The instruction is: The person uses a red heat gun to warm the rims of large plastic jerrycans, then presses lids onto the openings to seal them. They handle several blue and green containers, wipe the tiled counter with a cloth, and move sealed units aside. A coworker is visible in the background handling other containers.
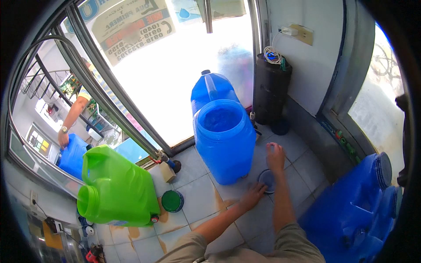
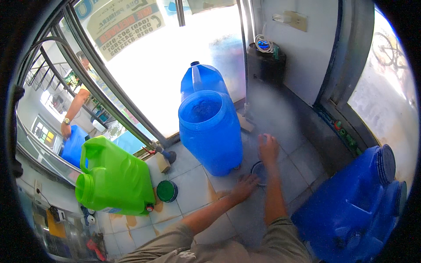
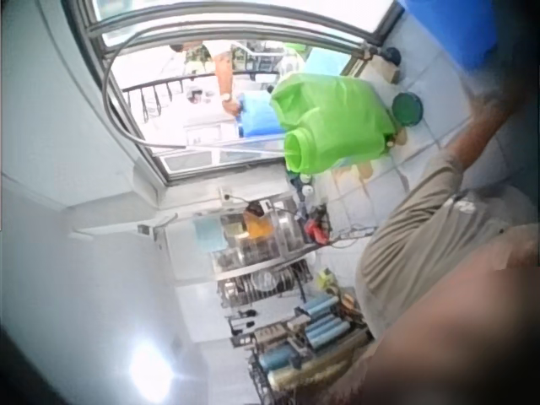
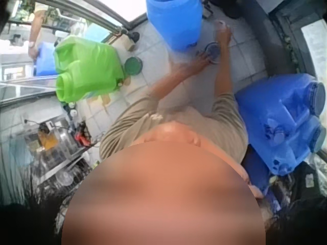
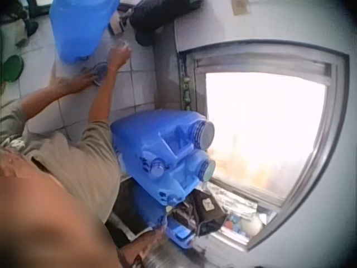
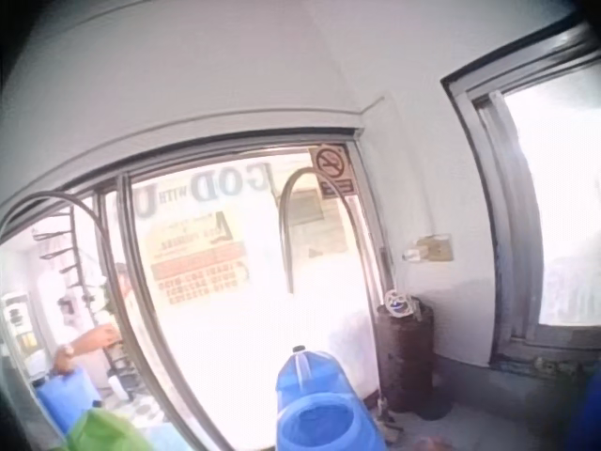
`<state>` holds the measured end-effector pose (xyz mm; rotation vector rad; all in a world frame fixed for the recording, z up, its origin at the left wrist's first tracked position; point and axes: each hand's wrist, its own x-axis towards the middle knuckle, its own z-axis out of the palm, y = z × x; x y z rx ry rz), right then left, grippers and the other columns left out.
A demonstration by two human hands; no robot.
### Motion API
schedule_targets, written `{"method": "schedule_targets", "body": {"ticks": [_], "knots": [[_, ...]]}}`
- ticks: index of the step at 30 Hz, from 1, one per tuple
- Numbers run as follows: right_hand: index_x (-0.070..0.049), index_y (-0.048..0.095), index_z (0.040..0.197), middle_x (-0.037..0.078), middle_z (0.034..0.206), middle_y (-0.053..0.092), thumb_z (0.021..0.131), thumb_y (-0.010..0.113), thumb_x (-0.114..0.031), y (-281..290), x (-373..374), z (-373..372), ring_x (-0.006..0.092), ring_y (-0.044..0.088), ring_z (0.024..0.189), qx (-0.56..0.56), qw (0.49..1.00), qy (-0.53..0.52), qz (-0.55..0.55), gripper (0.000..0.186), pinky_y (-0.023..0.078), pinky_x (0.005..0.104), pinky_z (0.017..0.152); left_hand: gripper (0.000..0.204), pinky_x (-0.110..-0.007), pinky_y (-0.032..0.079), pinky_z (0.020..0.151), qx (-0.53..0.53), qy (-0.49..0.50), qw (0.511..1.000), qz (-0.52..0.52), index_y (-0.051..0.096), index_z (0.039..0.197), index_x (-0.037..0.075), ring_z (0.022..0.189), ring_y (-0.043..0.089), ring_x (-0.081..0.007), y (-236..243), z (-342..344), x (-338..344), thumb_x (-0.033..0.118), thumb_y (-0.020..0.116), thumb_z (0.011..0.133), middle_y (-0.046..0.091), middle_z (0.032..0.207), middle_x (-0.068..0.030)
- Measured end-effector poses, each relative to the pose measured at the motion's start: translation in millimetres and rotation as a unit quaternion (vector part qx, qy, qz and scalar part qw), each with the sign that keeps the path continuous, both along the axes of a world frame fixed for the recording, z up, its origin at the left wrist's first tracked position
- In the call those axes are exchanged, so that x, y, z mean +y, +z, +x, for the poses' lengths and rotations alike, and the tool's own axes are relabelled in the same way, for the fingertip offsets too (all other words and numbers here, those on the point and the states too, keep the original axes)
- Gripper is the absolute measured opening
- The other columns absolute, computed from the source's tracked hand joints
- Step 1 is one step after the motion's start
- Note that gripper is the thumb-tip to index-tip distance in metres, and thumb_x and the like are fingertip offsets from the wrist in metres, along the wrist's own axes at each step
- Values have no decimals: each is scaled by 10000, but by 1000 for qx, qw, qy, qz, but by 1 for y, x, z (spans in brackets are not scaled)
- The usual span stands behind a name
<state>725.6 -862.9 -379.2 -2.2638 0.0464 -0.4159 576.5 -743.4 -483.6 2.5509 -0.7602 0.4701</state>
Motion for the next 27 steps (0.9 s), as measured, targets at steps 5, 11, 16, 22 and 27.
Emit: {"method": "schedule_targets", "body": {"ticks": [5,11,16,22,27], "knots": [[-45,619,1324,202,1389,576,1055,456,-544,-14,-3,-15,386,527,1300,50,998,29,26,591,408,492,1112,301,-496,449,1059,124,-52,990,46,633,1215,33,1234,547,-389,21,-4,13,222,646,982,593,1311,-181],[-124,456,1530,226,1598,377,1011,518,-597,-17,-30,-70,449,367,1457,99,987,52,-114,704,339,528,1184,206,-497,464,1059,222,56,836,-498,647,1148,92,1310,541,-331,74,-113,102,166,697,962,527,1466,-170],[-133,383,1566,185,1642,286,766,811,-601,-30,-22,-129,512,301,1459,217,931,117,-270,1021,328,580,1174,513,-446,514,998,201,-27,570,-796,611,1298,142,1310,547,-323,206,-103,177,219,800,827,438,1569,-137],[-104,390,1550,235,1516,382,690,906,-481,-12,-15,-89,488,382,1400,84,979,92,-161,1071,374,564,1135,623,-509,448,1103,-98,41,986,-126,627,1425,200,1338,547,-353,382,24,176,393,734,842,577,1444,-178],[-81,408,1533,244,1497,423,706,907,-444,45,-18,-46,438,458,1359,-79,993,68,-54,1032,380,517,1140,516,-514,421,1141,87,47,989,113,647,1398,244,1373,515,-364,422,95,133,404,728,914,576,1464,-143]]}}
